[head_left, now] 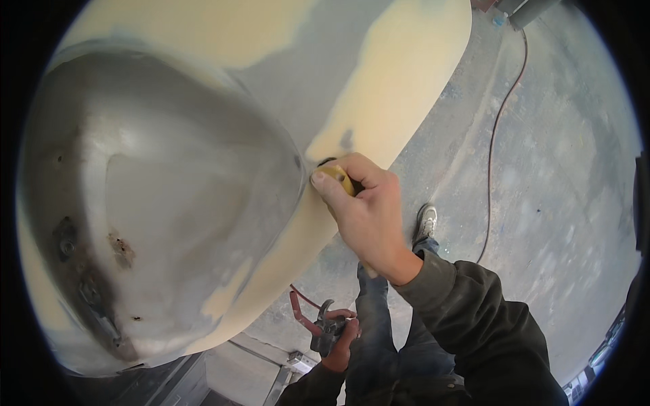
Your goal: The person sands the surface of a detached car trunk lid using a yellow sanding block. They move the block across various areas, including around a circular hole and the license plate recess, to smooth the surface.
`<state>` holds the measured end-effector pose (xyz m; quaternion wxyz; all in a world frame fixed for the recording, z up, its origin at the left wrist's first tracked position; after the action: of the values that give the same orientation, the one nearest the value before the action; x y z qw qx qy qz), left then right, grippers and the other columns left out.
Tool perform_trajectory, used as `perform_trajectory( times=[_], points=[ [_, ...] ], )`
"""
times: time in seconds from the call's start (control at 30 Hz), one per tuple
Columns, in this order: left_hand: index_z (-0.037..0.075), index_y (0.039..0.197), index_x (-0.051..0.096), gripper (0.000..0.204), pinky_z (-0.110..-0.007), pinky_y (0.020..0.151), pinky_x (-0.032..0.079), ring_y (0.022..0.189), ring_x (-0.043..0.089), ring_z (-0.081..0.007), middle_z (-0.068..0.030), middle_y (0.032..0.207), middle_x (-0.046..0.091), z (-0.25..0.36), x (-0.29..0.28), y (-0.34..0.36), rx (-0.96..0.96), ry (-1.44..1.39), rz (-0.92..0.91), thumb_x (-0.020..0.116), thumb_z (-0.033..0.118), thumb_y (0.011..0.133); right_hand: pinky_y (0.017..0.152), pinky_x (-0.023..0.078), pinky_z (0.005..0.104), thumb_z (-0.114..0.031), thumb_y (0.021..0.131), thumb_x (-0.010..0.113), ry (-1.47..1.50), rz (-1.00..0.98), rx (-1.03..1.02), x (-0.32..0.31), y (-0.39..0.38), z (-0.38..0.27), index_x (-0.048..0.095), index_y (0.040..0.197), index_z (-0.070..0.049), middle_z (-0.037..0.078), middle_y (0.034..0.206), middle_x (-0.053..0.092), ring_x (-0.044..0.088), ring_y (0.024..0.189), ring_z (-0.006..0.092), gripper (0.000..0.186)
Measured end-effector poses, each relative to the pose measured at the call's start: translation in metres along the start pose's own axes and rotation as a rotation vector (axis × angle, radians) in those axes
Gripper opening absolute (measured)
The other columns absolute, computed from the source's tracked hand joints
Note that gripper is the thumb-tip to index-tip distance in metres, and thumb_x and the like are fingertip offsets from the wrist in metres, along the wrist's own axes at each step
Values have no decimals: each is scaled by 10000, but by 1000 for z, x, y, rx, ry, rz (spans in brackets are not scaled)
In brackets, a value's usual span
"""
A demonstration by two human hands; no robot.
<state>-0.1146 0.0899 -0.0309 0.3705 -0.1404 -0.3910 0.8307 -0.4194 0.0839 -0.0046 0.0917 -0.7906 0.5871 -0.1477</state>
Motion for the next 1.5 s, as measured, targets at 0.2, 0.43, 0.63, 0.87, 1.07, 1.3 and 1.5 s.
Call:
perform_trajectory(
  times=[0.2,0.43,0.63,0.87,1.07,1.3,1.5],
  points=[
    [63,1136,501,216,-308,717,493,807,586,-151,-110,1089,587,8,7,-5,41,-7,-21,617,-6,967,626,473,331,-106,860,708,-120,50,-29,1,-3,5,687,831,-16,104,797,640,567,668,240,97],
    [68,1141,508,226,-314,703,503,820,589,-157,-107,1106,594,15,4,-11,8,21,13,632,20,959,621,480,371,-140,845,739,-582,-204,-531,-7,-16,5,695,876,-35,110,766,605,590,685,261,118],
    [42,1092,516,228,-300,698,467,716,544,-137,-140,1073,567,19,-21,-25,48,41,69,572,-71,903,576,446,267,-191,944,703,-243,-30,-52,-17,-5,1,687,918,9,18,690,617,527,632,55,202],
    [46,1100,506,208,-278,678,460,726,523,-103,-102,1018,583,11,-20,-22,44,57,31,596,-32,930,628,499,319,-145,901,699,129,84,42,0,-3,12,703,959,0,102,754,672,588,617,166,156],
    [52,1106,500,215,-277,699,468,728,516,-94,-98,1028,585,16,-12,-23,62,52,-24,598,-31,933,646,487,297,-55,862,730,-153,168,-409,0,-11,-1,706,915,-51,65,818,666,616,735,190,59],
    [63,1107,495,161,-305,784,465,857,556,-142,-67,939,567,11,-17,-25,-12,165,-44,596,50,983,648,499,350,1,769,753,-411,137,-750,0,-6,-17,703,887,-84,39,804,639,605,772,238,153],
    [65,1083,505,163,-286,750,464,811,538,-117,-65,962,572,11,-16,-25,-2,113,-46,611,28,964,656,517,350,8,751,744,-405,143,-787,-3,-7,-8,699,886,-96,30,841,662,619,798,249,176]
  ],
)
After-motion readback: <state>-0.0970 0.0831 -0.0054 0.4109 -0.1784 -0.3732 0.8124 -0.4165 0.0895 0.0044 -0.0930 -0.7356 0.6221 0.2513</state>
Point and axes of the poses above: each hand's wrist, its own y-axis towards the middle knuckle, its own x-axis out of the palm, z = x × y, the point moved 5 cm from there along y, towards the middle knuckle
